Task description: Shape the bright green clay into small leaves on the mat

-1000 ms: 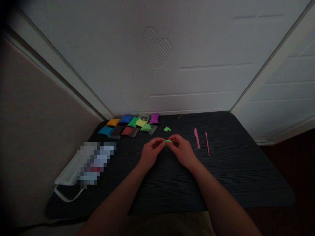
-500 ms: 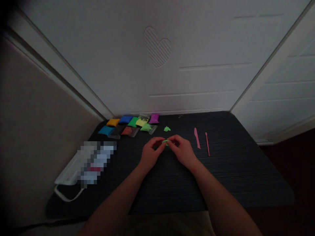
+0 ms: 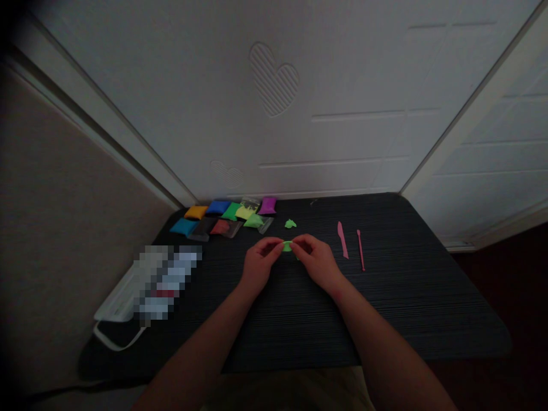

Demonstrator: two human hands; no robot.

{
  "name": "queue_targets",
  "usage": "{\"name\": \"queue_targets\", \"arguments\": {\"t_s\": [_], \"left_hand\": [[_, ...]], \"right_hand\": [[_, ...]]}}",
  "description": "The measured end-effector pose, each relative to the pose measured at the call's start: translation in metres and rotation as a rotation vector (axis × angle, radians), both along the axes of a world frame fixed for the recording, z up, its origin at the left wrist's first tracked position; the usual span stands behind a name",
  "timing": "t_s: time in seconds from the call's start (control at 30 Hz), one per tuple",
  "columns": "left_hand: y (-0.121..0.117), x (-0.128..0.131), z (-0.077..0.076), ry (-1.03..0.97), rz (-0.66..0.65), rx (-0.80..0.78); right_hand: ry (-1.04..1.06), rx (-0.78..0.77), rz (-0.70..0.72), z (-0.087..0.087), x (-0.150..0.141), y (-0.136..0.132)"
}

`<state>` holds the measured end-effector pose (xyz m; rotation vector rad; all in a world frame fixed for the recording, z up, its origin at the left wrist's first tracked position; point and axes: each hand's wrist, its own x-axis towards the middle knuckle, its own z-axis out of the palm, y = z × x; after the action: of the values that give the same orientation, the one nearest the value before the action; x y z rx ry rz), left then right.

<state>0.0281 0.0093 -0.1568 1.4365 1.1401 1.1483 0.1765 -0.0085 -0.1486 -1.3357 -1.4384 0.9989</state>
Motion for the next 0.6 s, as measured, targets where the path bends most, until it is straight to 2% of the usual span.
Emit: {"name": "queue_targets", "arguments": {"t_s": [0.1, 0.33, 0.43, 0.6], "left_hand": [[-0.0012, 0.0009, -0.0014, -0.019, -0.032, 0.005], [-0.0025, -0.0009, 0.0044, 0.143, -0.035, 0.051], [-0.0034, -0.0008, 0.0064, 0.15, -0.03, 0.068], [-0.0041, 0.001, 0.0027, 0.13, -0.041, 0.066]], "right_hand": [[-0.041, 0.024, -0.01, 0.0012, 0.0005, -0.0008], [-0.055, 0.048, 0.0, -0.0005, -0.0006, -0.0015], [-0.017, 0.03, 0.01, -0.0031, -0.0013, -0.0004], [-0.078, 0.062, 0.014, -0.002, -0.0004, -0.0006]]}}
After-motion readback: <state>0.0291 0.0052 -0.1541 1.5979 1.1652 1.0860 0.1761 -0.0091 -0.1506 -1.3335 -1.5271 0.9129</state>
